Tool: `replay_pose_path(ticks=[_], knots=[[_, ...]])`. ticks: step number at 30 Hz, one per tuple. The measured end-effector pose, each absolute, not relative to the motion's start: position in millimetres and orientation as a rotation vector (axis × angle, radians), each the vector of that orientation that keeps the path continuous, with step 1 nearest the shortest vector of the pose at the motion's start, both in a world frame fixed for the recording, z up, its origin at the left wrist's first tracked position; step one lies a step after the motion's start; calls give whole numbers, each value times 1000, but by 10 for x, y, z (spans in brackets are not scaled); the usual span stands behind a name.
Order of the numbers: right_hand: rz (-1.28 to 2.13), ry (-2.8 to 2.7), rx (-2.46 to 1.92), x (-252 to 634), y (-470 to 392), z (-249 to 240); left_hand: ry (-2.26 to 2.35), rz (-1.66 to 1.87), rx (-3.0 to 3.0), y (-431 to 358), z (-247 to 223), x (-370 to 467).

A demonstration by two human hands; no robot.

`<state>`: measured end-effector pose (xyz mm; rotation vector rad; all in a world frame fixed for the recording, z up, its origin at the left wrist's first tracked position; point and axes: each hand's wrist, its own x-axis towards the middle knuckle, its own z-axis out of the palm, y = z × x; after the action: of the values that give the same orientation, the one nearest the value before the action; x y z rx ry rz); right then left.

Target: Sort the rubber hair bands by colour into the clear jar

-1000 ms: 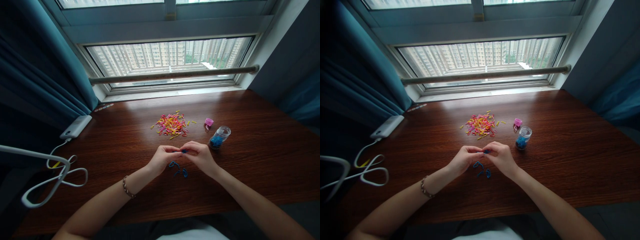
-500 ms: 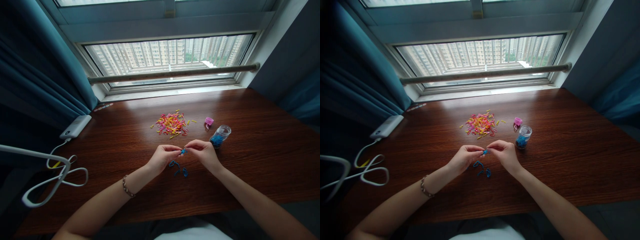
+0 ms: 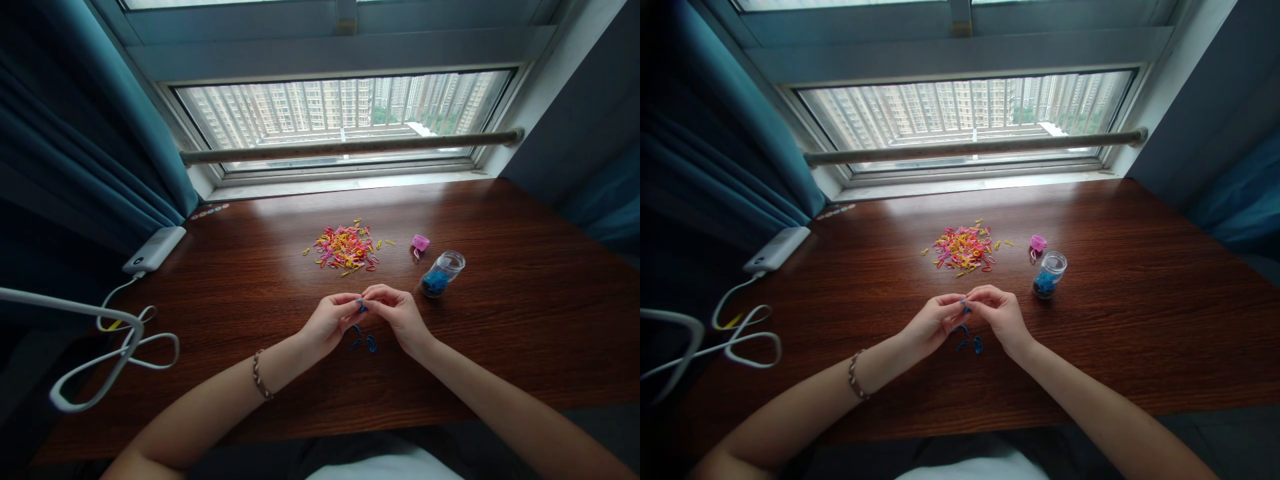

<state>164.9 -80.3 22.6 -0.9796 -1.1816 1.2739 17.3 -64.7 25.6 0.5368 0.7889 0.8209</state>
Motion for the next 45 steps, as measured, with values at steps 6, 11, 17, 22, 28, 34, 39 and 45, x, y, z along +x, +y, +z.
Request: replay_pose_path(ticks=[6, 11, 17, 22, 28, 34, 39, 45], knots=[[912, -1614, -1039, 1800, -767, 270, 745, 785, 500, -635, 266, 162], [649, -1864, -1000, 1843, -777, 308, 758, 768, 545, -632, 275, 162], [570, -1836, -1086, 1801, -802, 323, 820, 802, 583, -640, 286, 163], [600, -1932, -1097, 1803, -808, 300, 876, 812, 682, -654, 298, 172], [318, -2272, -973, 1856, -860, 331, 898, 828, 738, -667, 290, 183], [90, -2436, -901, 1877, -933, 416, 776, 752, 685, -647, 283, 148], [280, -2175, -937, 1975, -913, 528, 672, 651, 719, -648, 337, 148], [310, -1907, -1214, 2414, -884, 1063, 712, 616, 730, -641, 336, 158]])
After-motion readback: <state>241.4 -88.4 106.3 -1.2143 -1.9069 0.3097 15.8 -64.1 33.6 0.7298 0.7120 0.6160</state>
